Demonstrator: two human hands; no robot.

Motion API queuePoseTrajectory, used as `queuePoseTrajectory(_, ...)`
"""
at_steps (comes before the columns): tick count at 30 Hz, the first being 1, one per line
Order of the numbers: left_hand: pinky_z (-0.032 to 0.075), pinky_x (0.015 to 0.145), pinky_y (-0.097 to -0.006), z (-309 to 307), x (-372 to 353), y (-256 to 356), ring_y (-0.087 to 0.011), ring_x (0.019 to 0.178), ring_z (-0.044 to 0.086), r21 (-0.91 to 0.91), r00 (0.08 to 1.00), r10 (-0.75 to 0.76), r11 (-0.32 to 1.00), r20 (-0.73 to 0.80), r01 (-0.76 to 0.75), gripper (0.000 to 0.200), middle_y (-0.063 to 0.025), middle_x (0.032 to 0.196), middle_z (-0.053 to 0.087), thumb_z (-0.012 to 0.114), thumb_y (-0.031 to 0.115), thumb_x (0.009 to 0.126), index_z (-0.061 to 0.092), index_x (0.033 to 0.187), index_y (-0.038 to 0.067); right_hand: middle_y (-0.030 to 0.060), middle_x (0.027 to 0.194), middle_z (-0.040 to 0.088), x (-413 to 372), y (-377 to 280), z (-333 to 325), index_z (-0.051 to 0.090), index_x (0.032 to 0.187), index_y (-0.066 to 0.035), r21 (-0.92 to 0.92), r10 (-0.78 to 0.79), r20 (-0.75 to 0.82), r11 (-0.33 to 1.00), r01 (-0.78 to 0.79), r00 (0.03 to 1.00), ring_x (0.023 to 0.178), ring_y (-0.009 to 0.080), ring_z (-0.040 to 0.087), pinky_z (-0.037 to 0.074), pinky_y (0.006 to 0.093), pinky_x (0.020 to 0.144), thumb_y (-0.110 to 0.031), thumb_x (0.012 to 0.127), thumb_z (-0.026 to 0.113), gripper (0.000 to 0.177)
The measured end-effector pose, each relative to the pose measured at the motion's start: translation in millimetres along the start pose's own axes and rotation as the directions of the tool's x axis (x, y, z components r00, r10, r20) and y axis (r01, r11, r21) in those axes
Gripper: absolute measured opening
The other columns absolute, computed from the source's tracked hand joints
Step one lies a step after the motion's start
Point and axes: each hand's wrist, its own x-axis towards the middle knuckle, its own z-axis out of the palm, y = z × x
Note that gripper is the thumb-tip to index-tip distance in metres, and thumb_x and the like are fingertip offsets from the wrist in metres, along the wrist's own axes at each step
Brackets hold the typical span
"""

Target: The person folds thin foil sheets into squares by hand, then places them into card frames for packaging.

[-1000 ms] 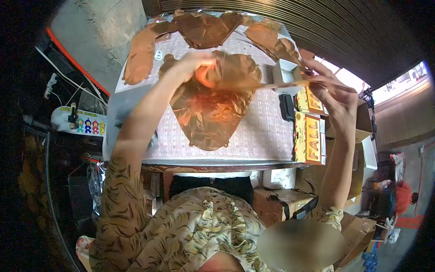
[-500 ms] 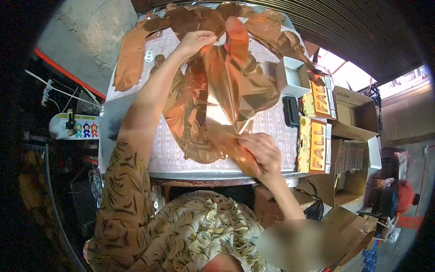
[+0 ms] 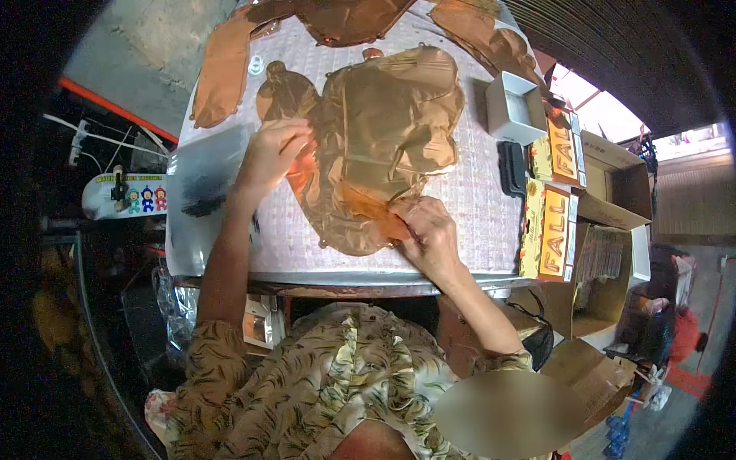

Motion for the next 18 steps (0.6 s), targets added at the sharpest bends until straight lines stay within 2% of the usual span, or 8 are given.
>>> queuePoseTrajectory(3,0.051,0.099,-0.0390,5,-8,3,-0.0313,0.112,0.065,0.043,1.000,-0.017,0.999,-0.008,0.017,0.017,-0.0121,0.119,0.073,0.069,0.009,0.090,0.076,0.103,0.001,0.0164,0.104,0.076,2,-4,-1,0.076,0.103,0.002,-0.046,-0.012,0.029,0.999,0.013,0.999,0.096,0.0345,0.071,0.051,0.0419,0.093,0.003,0.077,0.073,0.025)
queuePoseTrajectory(4,0.050,0.101,-0.0382,6,-9,4,-0.0311,0.114,0.065,0.057,1.000,-0.015,0.998,-0.005,0.015,0.018,-0.0127,0.120,0.073,0.069,0.006,0.091,0.076,0.106,0.001,0.0149,0.113,0.076,1,-1,-8,0.076,0.112,0.000,-0.078,-0.004,0.154,0.997,0.017,0.988,0.110,0.0330,0.069,0.046,0.0449,0.105,-0.004,0.079,0.078,0.033)
queuePoseTrajectory(5,0.050,0.101,-0.0382,8,-10,4,-0.0311,0.114,0.065,0.050,1.000,-0.019,0.999,-0.011,0.020,0.018,-0.0127,0.120,0.073,0.069,0.006,0.091,0.076,0.106,0.001,0.0149,0.113,0.076,2,-5,-13,0.076,0.112,0.000,-0.084,-0.005,0.162,0.996,0.019,0.987,0.110,0.0330,0.069,0.046,0.0449,0.105,-0.004,0.079,0.078,0.033)
queuePoseTrajectory(7,0.051,0.100,-0.0386,10,-12,3,-0.0321,0.115,0.063,-0.005,0.999,-0.029,1.000,-0.020,0.029,0.018,-0.0127,0.120,0.072,0.070,0.006,0.090,0.075,0.106,0.000,0.0132,0.129,0.071,9,-24,-29,0.071,0.125,-0.003,-0.108,0.096,0.325,0.992,-0.064,0.941,0.129,0.0320,0.060,0.035,0.0482,0.118,-0.017,0.080,0.084,0.049)
queuePoseTrajectory(8,0.051,0.100,-0.0386,11,-13,2,-0.0321,0.115,0.063,-0.012,0.999,-0.037,0.999,-0.026,0.037,0.018,-0.0127,0.120,0.072,0.070,0.006,0.090,0.075,0.106,0.000,0.0122,0.144,0.062,8,-25,-37,0.063,0.139,-0.006,-0.077,0.134,0.408,0.991,-0.112,0.903,0.143,0.0320,0.048,0.024,0.0504,0.125,-0.032,0.083,0.084,0.065)
queuePoseTrajectory(11,0.051,0.099,-0.0389,11,-14,2,-0.0332,0.113,0.063,0.008,1.000,-0.004,1.000,-0.014,0.004,0.020,-0.0134,0.120,0.072,0.070,0.005,0.089,0.074,0.107,-0.002,0.0124,0.151,0.057,29,-28,-45,0.058,0.146,-0.009,0.022,0.115,0.309,0.992,-0.127,0.944,0.146,0.0338,0.044,0.024,0.0521,0.125,-0.039,0.090,0.076,0.066)
queuePoseTrajectory(14,0.053,0.095,-0.0396,17,-15,3,-0.0332,0.109,0.064,-0.013,0.994,0.071,0.997,-0.080,-0.072,0.016,-0.0121,0.114,0.073,0.071,0.005,0.087,0.075,0.101,-0.001,0.0142,0.157,0.049,53,-3,-13,0.049,0.153,-0.011,-0.362,0.058,0.154,0.932,0.002,0.986,0.149,0.0383,0.037,0.022,0.0531,0.124,-0.029,0.103,0.060,0.054)
queuePoseTrajectory(18,0.052,0.096,-0.0404,22,-17,4,-0.0341,0.108,0.063,-0.034,0.992,0.111,0.993,-0.059,-0.113,0.020,-0.0118,0.116,0.071,0.071,0.004,0.086,0.074,0.105,-0.001,0.0111,0.162,0.041,66,34,29,0.042,0.157,-0.013,-0.617,0.055,0.184,0.784,0.071,0.981,0.152,0.0358,0.032,0.022,0.0535,0.124,-0.030,0.106,0.052,0.054)
